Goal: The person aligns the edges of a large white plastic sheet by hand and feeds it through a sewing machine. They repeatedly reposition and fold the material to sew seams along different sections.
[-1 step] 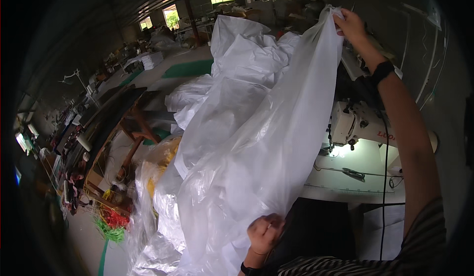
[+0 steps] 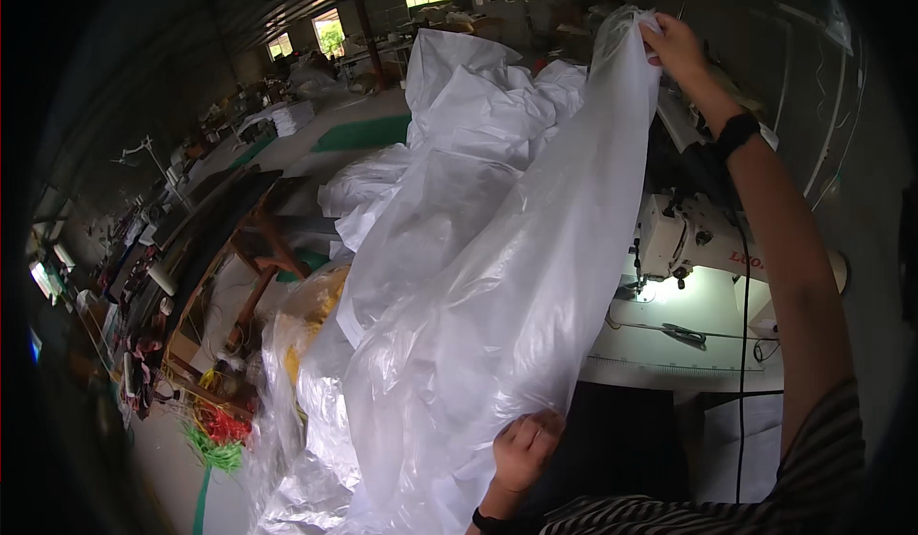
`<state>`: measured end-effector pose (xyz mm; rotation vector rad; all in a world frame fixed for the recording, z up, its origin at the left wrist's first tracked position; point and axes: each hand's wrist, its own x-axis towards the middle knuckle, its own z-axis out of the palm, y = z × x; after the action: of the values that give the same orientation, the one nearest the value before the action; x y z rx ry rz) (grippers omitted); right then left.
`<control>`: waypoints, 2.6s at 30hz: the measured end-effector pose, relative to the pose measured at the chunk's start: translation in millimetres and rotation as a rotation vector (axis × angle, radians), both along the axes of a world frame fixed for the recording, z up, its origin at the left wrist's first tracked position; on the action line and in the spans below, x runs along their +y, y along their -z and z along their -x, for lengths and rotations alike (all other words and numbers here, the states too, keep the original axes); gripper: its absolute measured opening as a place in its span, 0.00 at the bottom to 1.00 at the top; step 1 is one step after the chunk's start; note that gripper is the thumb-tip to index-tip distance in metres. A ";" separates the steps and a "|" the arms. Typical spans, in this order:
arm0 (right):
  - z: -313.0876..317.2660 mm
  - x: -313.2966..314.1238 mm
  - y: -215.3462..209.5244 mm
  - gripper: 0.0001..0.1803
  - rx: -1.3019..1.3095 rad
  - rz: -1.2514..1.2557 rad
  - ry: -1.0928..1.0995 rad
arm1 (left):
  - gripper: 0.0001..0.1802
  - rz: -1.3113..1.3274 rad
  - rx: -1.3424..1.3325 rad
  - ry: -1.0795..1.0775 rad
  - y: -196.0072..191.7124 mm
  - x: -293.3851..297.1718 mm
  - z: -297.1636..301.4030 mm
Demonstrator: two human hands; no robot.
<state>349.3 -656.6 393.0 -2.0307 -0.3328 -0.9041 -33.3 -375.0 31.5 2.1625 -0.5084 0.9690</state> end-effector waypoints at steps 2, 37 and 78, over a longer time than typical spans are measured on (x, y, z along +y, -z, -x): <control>-0.8 2.8 -2.9 0.16 -0.026 0.033 0.006 | 0.09 0.018 0.215 -0.089 22.8 -12.1 -16.2; 75.0 66.2 -96.4 0.09 -0.799 -0.022 -0.494 | 0.13 -0.293 0.112 -0.667 -229.5 223.2 133.6; 390.6 -25.0 441.3 0.19 1.167 -0.816 -0.366 | 0.22 -0.624 0.324 0.050 -47.3 54.0 -198.3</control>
<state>-41.3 -681.6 -48.4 -1.3397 0.2836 0.4082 165.0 -320.9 78.8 2.7726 -0.7720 0.4399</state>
